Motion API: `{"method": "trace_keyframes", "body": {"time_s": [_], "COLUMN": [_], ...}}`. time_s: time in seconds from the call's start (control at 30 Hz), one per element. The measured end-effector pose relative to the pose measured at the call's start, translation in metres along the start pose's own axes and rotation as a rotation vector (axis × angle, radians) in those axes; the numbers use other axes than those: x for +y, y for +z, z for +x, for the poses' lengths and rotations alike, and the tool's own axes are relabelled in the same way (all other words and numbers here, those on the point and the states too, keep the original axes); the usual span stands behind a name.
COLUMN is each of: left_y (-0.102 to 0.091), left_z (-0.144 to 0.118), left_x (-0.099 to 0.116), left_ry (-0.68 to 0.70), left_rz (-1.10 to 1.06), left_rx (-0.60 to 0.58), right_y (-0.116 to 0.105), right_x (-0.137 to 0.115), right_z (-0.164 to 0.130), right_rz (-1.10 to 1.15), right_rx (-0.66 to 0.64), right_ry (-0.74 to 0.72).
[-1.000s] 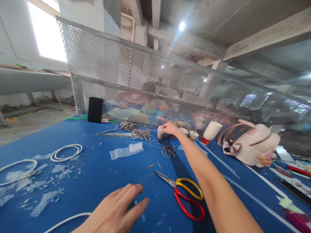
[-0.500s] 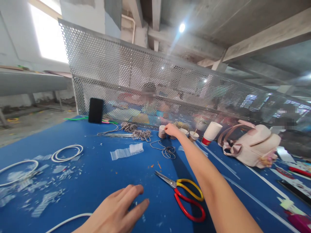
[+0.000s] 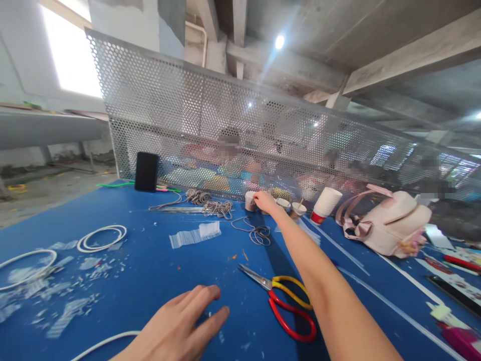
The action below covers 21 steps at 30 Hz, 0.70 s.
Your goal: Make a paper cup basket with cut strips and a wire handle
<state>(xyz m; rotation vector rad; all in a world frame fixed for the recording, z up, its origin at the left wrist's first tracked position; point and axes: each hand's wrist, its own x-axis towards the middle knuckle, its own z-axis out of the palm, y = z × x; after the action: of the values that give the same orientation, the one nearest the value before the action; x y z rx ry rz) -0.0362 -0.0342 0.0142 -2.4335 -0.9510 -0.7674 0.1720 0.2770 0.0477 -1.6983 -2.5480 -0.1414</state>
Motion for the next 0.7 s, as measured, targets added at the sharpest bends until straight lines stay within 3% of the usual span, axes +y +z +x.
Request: {"method": "trace_keyframes", "body": {"time_s": [0.23,0.37,0.53,0.7], "left_y": [-0.001,0.010,0.029,0.027], "left_z": [0.005,0.000,-0.011,-0.010], "left_x": [-0.002,-0.007,-0.021,-0.038], "left_ry": [-0.007,-0.040,-0.056,-0.178], "left_rz": [0.003,-0.023,-0.083,-0.052], "left_rx": [0.032,0.008,0.042,0.040], "right_y": [-0.014,-0.023,-0.008,-0.007], "right_x": [0.012,0.013,-0.008,-0.030], "right_z": [0.001,-0.001,-0.009,-0.015], "right_rz": [0.022,0.039,0.093,0.161], "right_rx": [0.036,0.067,0.091,0.178], "right_ry": [0.022,0.057,0.069,0.077]}}
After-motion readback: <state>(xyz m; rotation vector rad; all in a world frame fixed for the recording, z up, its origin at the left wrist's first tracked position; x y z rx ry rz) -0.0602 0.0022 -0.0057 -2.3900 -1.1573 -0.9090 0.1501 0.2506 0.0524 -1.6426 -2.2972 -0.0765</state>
